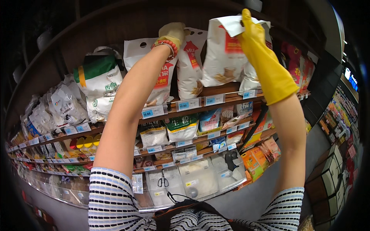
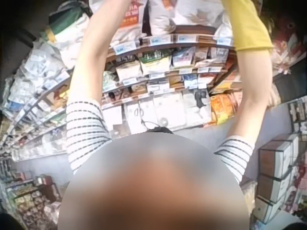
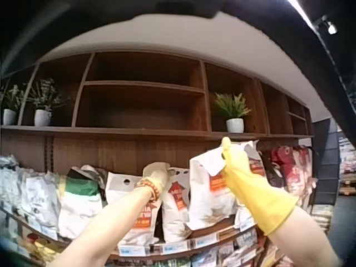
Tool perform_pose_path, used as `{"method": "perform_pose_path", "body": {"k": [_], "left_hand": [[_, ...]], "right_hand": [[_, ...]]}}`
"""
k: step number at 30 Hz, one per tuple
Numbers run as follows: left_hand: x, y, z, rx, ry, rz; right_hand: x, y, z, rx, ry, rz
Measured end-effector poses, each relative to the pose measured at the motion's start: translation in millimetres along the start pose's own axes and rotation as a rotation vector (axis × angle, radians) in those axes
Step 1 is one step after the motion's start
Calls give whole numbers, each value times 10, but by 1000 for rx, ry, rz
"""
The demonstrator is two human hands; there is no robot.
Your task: The person cleans a wooden shelf in a grocery store aisle using a black cloth. They then pick up several white bags of flour from a lower area and place them onto the cleaned shelf, arranging them neatly.
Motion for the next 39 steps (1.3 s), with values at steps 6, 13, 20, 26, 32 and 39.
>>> {"method": "perform_pose_path", "body": {"k": [6, 13, 20, 26, 32, 39], "left_hand": [[112, 101, 120, -213, 54, 135], [162, -14, 101, -133, -154, 190], [162, 57, -27, -173, -196, 244], [195, -3, -11, -218, -185, 226], [21, 64, -1, -189, -80, 223], [602, -340, 229, -438, -71, 377]], "right_hand": [[-62, 997, 688, 289, -82, 31], [-513, 1127, 983, 665, -379, 126], [-448, 1588, 74, 38, -398, 101], [-542, 2003, 378, 447, -510, 225], [-585, 1821, 712, 411, -313, 388], [-499, 1818, 592, 402, 283, 97]]}}
Point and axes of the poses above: each hand's wrist, its own x-axis towards the middle knuckle, its own z-axis out of the palm, y = z × x, the point moved 4 cm from there along x, towards the middle knuckle, and after that the axes turned 13 degrees about -y, right-handed, at the moved point
